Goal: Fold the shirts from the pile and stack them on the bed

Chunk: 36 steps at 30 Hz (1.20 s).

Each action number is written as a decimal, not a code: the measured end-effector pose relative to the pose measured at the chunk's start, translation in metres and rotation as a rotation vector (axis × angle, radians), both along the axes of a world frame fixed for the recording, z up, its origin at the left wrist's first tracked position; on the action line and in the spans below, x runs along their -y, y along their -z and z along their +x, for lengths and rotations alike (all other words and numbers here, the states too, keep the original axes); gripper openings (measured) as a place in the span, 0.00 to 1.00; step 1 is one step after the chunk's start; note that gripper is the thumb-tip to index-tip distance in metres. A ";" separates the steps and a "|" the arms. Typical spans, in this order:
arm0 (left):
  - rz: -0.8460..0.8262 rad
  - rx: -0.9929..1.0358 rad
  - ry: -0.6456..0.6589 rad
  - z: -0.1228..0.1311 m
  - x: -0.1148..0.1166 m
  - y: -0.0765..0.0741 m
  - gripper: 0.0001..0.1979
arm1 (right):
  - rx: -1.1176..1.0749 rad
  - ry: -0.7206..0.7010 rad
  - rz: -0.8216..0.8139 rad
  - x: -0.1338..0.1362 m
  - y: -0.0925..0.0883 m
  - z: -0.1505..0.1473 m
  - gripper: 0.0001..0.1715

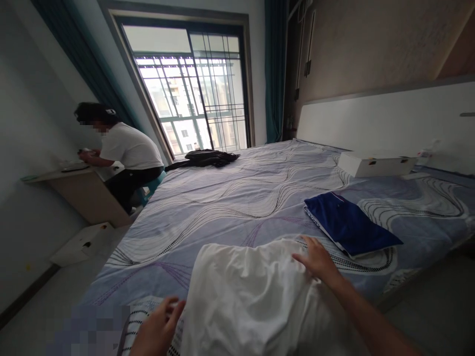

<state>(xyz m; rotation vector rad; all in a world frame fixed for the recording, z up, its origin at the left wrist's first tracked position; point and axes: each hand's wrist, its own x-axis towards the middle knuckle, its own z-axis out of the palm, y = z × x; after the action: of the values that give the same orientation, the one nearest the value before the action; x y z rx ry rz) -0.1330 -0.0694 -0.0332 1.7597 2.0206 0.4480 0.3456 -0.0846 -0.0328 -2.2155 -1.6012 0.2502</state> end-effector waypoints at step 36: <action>0.625 0.183 0.128 0.043 -0.030 -0.046 0.14 | 0.003 -0.427 0.750 -0.001 -0.024 -0.034 0.13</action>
<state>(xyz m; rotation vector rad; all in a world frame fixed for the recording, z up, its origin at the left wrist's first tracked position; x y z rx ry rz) -0.0902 -0.0398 0.0125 2.0769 1.7313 1.2537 0.3121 -0.0838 -0.0091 -1.3093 -1.7727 -0.2151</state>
